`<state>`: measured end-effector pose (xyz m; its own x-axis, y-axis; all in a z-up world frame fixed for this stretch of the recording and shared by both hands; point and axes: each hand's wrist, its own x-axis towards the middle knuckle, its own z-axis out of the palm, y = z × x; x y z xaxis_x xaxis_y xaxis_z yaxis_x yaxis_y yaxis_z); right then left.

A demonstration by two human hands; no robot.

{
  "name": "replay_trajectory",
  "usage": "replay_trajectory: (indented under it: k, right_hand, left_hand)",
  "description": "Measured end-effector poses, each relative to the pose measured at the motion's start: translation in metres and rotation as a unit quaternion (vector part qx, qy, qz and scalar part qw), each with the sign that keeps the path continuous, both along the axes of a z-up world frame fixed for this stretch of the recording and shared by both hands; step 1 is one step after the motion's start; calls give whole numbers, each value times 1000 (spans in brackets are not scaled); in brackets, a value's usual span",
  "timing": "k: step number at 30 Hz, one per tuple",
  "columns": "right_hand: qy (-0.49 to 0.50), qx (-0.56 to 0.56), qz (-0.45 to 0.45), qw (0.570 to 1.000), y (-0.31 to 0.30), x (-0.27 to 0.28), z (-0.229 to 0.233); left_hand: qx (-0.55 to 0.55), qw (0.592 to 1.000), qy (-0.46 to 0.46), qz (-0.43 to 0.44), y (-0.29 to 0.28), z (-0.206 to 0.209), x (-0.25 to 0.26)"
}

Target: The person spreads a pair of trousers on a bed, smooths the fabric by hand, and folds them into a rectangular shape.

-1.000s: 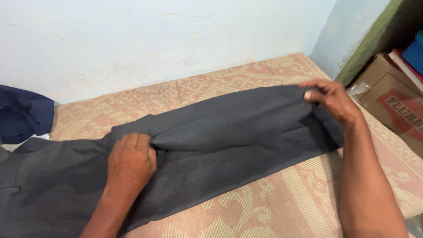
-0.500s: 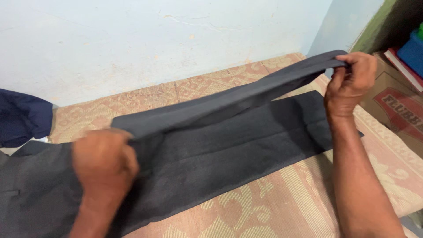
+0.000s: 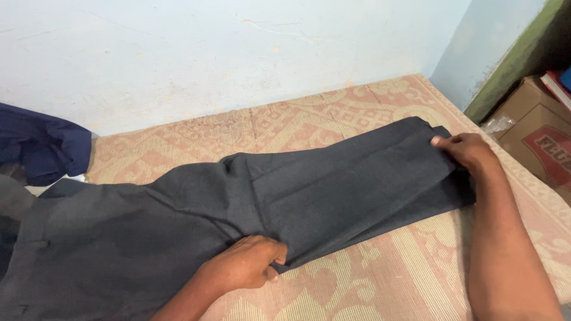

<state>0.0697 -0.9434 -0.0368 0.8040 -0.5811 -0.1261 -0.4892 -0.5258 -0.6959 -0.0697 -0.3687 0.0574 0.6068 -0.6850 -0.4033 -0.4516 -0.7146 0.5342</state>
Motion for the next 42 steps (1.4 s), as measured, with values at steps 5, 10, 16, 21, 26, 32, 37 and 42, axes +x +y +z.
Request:
replay_trajectory:
  k: [5,10,16,21,26,32,37,42]
  right_hand:
    - [-186,-85,75,976,21,-23,43]
    - [-201,-26,39,978,47,-58,109]
    - [124,8,36,992,53,-65,81]
    - [-120,-77,243,960,35,-46,51]
    - [-208,75,69,973,31,-67,77]
    - [69,10,62,996,20,-62,63]
    - [13,94,100,990,29,-51,51]
    - [-49,159,188,968,28,-47,58]
  left_hand:
    - [-16,1000,-16,1,4,-8,4]
    - [-26,999,-20,-2,3,-9,3]
    - [-22,999,-24,-7,1,-21,5]
    - [-37,998,-53,-13,3,-28,5]
    - [-49,998,-36,17,0,-29,4]
    - [-70,997,-38,-21,5,-31,6]
    - [-58,992,92,-71,21,-17,12]
    - [-179,959,-137,170,36,1,40]
